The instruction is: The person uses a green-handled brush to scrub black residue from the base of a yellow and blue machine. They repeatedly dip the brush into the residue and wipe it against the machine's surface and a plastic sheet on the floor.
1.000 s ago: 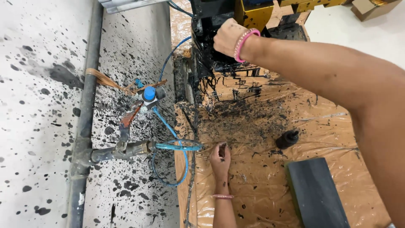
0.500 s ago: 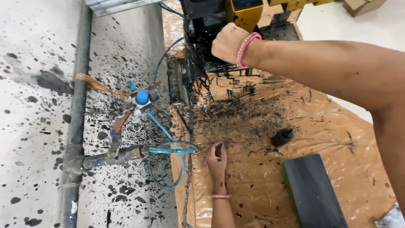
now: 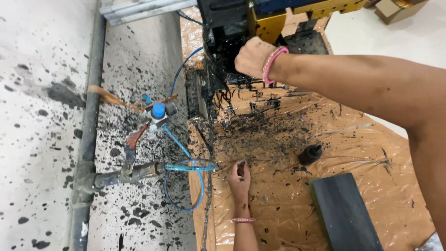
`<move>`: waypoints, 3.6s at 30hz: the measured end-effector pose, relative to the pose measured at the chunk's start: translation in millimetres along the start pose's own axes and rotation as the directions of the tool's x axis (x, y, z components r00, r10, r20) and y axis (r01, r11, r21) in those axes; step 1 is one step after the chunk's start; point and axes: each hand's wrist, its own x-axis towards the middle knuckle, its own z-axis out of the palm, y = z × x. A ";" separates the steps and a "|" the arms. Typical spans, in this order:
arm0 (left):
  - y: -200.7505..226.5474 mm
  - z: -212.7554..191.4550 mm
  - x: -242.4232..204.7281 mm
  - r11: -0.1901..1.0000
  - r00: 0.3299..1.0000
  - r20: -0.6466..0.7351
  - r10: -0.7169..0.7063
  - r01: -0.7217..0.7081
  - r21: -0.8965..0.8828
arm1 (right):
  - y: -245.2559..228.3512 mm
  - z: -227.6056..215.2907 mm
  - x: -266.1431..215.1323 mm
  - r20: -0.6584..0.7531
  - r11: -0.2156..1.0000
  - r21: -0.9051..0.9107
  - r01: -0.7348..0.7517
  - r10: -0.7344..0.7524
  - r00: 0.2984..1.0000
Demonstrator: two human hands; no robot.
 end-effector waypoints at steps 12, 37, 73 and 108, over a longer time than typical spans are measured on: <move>5.6 0.0 4.4 1.000 1.000 -0.014 0.015 -0.014 0.021 | -11.5 19.8 -4.9 -0.271 0.996 -0.030 -0.079 0.068 0.960; -2.7 -2.4 1.6 0.998 0.999 -0.019 0.032 -0.031 0.045 | -16.5 8.4 5.9 -0.189 0.989 -0.130 -0.068 0.042 0.981; 3.0 0.4 7.2 0.999 0.998 0.014 -0.054 0.054 0.010 | -6.7 -11.1 39.6 0.092 0.941 -0.271 0.202 -0.184 0.979; 12.6 -2.6 1.8 1.000 1.000 0.011 0.012 -0.012 -0.012 | -7.0 -15.3 12.9 0.000 0.998 0.039 0.055 -0.056 0.998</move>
